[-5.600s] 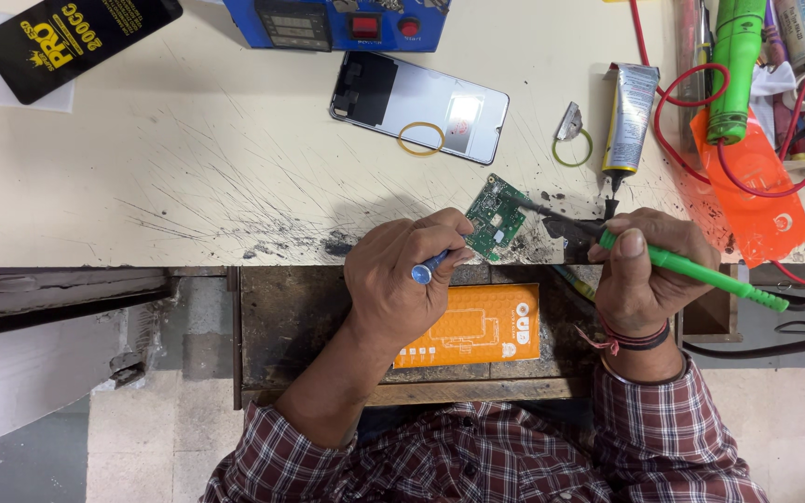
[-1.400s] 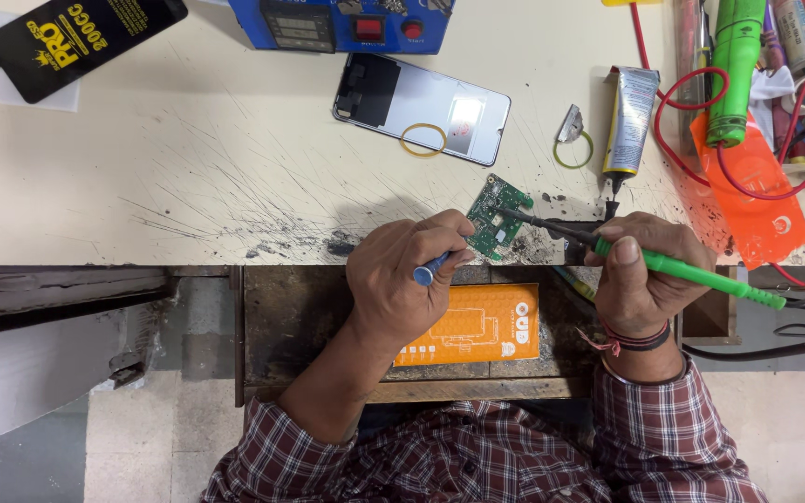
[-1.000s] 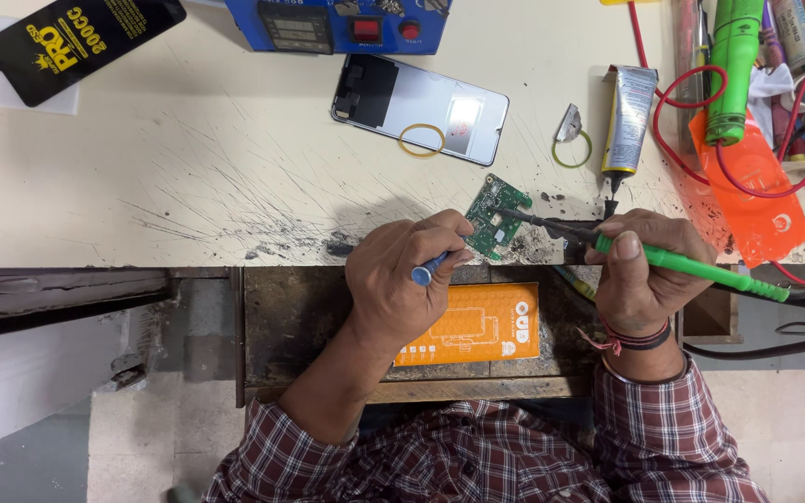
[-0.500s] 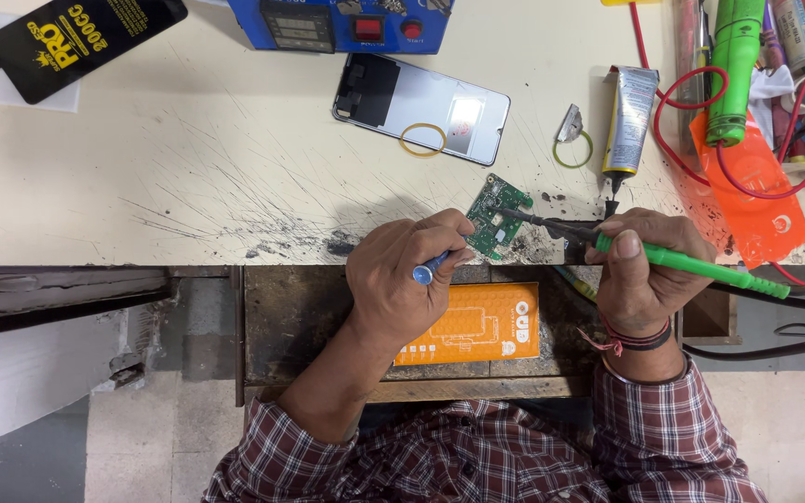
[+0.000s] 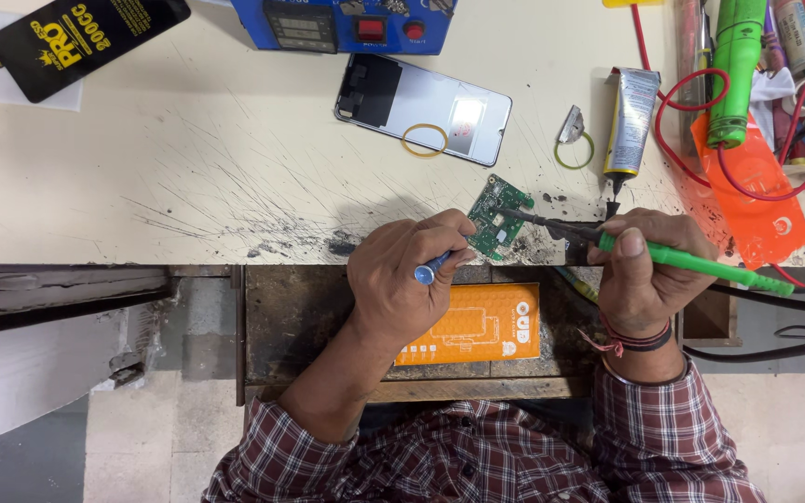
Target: The person holds a green phone motherboard on the bench with one hand and uses a soldering iron with the other to work on the board's components. They reposition the board, apply solder to different points, and continue soldering across the board throughout the episode.
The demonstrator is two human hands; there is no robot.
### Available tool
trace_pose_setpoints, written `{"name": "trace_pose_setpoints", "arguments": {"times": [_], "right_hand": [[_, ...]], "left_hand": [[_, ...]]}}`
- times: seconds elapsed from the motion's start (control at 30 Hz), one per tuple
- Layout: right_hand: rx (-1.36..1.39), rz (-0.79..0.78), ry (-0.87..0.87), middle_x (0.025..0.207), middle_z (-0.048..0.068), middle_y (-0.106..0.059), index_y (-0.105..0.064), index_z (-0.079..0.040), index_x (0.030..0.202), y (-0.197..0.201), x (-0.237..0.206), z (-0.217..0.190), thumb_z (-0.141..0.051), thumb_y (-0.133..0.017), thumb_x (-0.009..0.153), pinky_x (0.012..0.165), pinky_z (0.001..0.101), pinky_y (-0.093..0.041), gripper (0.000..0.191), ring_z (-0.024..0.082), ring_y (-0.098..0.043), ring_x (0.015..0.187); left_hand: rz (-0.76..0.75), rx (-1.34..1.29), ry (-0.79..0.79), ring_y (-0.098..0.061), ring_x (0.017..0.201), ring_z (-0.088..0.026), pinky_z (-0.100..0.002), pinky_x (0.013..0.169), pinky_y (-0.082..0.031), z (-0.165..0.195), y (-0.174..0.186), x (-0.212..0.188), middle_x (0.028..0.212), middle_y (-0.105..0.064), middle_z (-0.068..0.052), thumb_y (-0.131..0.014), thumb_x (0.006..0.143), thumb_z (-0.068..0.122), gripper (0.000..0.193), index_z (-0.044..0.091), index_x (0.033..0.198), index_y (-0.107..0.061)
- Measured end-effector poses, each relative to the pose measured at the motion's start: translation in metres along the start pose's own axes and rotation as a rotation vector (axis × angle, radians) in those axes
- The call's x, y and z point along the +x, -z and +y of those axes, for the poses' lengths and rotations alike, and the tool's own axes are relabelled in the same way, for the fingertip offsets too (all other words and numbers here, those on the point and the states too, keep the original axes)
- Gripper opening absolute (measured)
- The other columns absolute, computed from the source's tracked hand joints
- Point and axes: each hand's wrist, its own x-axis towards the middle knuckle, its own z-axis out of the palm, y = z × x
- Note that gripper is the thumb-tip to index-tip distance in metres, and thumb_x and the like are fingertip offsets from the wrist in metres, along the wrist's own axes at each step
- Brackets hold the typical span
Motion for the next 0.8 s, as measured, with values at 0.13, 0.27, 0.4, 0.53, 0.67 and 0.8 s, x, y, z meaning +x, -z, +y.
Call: {"name": "trace_pose_setpoints", "arguments": {"times": [0.13,0.27,0.4,0.53,0.67,0.8], "right_hand": [[-0.015,0.016,-0.017,0.085,0.018,-0.066,-0.057,0.004,0.103,-0.0001,-0.001,-0.0013,-0.021,-0.066,0.114,0.054,0.0241,-0.049,0.028,0.014,-0.059,0.056],[-0.035,0.002,-0.006,0.082,0.017,-0.066,-0.057,0.004,0.101,0.0,0.0006,-0.0011,-0.021,-0.066,0.113,0.054,0.0241,-0.049,0.029,0.013,-0.059,0.056],[-0.011,0.009,-0.014,0.082,0.016,-0.065,-0.057,0.004,0.102,-0.0009,-0.0006,-0.0015,-0.021,-0.066,0.114,0.055,0.0238,-0.049,0.029,0.014,-0.06,0.057],[-0.015,0.002,-0.015,0.082,0.015,-0.065,-0.058,0.004,0.101,-0.0011,0.0001,-0.0016,-0.021,-0.066,0.114,0.055,0.0241,-0.049,0.029,0.014,-0.06,0.058],[-0.009,0.033,-0.024,0.083,0.016,-0.065,-0.058,0.004,0.101,-0.0024,0.0,-0.0022,-0.021,-0.066,0.114,0.054,0.0241,-0.048,0.029,0.013,-0.059,0.057],[-0.022,-0.001,-0.006,0.078,0.013,-0.064,-0.058,0.004,0.101,-0.0022,0.0011,-0.0028,-0.022,-0.067,0.113,0.054,0.0244,-0.048,0.03,0.013,-0.059,0.056]], "left_hand": [[-0.005,-0.004,0.0,-0.072,0.076,-0.015,-0.03,0.065,-0.054,-0.0003,0.0,0.0006,0.102,-0.076,0.0,-0.071,0.102,0.019,0.016,0.012,0.102,-0.057],[-0.007,0.002,-0.001,-0.071,0.074,-0.015,-0.03,0.063,-0.053,-0.0001,0.0001,0.0008,0.102,-0.077,0.0,-0.07,0.102,0.019,0.016,0.011,0.101,-0.056],[-0.002,-0.004,-0.002,-0.072,0.075,-0.016,-0.031,0.065,-0.054,0.0003,0.0006,0.0007,0.102,-0.077,0.0,-0.07,0.103,0.019,0.016,0.011,0.102,-0.056],[-0.003,-0.001,0.005,-0.072,0.075,-0.016,-0.031,0.065,-0.054,0.0,0.001,0.0005,0.102,-0.077,-0.001,-0.07,0.103,0.018,0.015,0.011,0.101,-0.057],[0.0,0.008,0.005,-0.073,0.076,-0.015,-0.03,0.065,-0.055,-0.0006,-0.0005,0.0004,0.101,-0.077,0.0,-0.07,0.103,0.019,0.016,0.012,0.1,-0.057],[0.002,0.002,0.003,-0.073,0.076,-0.015,-0.03,0.065,-0.055,-0.0014,-0.0016,0.0004,0.1,-0.077,0.0,-0.069,0.103,0.021,0.015,0.011,0.101,-0.057]]}}
